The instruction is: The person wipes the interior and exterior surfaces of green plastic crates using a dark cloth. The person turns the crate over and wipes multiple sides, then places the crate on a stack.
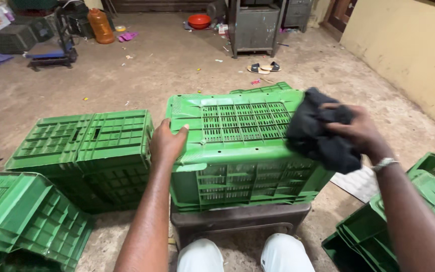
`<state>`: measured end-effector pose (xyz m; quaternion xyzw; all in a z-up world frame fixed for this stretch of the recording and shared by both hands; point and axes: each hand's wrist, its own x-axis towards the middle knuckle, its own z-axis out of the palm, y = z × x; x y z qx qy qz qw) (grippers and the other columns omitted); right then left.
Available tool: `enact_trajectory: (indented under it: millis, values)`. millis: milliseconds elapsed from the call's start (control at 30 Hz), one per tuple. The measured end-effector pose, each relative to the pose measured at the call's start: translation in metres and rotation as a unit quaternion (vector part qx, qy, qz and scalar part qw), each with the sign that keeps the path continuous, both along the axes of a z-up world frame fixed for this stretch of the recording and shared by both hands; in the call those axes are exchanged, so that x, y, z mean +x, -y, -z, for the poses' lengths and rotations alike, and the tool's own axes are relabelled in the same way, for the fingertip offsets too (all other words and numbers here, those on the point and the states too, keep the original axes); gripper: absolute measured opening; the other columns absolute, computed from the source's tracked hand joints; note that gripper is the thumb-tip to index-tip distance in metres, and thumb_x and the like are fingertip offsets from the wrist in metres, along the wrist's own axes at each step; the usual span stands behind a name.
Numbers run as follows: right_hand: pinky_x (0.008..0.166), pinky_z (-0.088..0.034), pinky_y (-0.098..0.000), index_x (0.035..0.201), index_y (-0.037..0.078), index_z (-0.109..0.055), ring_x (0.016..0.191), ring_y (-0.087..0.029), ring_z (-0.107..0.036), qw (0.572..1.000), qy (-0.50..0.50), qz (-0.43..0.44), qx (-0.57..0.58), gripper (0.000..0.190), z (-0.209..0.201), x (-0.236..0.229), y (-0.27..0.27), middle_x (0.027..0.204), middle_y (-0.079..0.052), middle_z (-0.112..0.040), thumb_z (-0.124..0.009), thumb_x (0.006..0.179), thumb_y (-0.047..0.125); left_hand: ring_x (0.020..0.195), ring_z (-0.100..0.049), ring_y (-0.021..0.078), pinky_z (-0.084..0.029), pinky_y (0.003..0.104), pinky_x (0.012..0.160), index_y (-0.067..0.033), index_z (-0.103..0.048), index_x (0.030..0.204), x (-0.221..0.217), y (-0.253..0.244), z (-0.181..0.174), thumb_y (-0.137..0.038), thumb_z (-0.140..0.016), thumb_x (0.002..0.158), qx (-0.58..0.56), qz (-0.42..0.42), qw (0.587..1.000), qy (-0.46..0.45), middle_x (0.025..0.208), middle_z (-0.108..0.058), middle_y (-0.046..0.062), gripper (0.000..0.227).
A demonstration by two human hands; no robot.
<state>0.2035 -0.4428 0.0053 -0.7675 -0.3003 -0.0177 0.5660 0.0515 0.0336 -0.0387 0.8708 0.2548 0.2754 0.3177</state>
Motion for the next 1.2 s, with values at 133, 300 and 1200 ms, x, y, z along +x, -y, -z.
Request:
enact_trajectory:
  millis: [133,300,1200]
  values:
    - [0.091,-0.055,-0.0295,0.128,-0.001,-0.07,0.096,-0.012,-0.066,0.998,0.017,0.042,0.052,0.049,0.008,0.001,0.034,0.111,-0.004,-0.072,-0.077,0.082,0.011,0.114,-0.066,0.0424,-0.051,0.051,0.098,-0.0076,-0.064,0.134,-0.002,0.001,-0.003,-0.058,-0.059,0.092,-0.049,-0.009,0.999,0.011,0.121,-0.07,0.024,0.066]
    - [0.098,-0.053,-0.0305,0.12,0.001,-0.072,0.102,-0.013,-0.067,0.997,0.063,-0.039,-0.014,0.049,-0.005,-0.018,-0.023,0.113,-0.004,-0.074,-0.079,0.073,0.009,0.115,-0.064,0.0423,-0.048,0.053,0.098,-0.0102,-0.067,0.129,-0.001,-0.004,-0.002,-0.063,-0.042,0.098,-0.107,-0.009,0.994,0.036,0.121,-0.07,0.022,0.066]
    - [0.085,-0.057,-0.0348,0.12,0.009,-0.078,0.092,-0.02,-0.075,0.952,0.133,0.251,-0.116,0.05,-0.002,0.022,-0.043,0.102,-0.012,-0.079,-0.087,0.075,0.028,0.123,-0.058,0.0485,-0.053,0.058,0.095,-0.0142,-0.034,0.158,-0.007,0.014,-0.026,-0.078,-0.063,0.078,0.119,0.038,0.97,-0.208,0.15,-0.04,0.031,0.106]
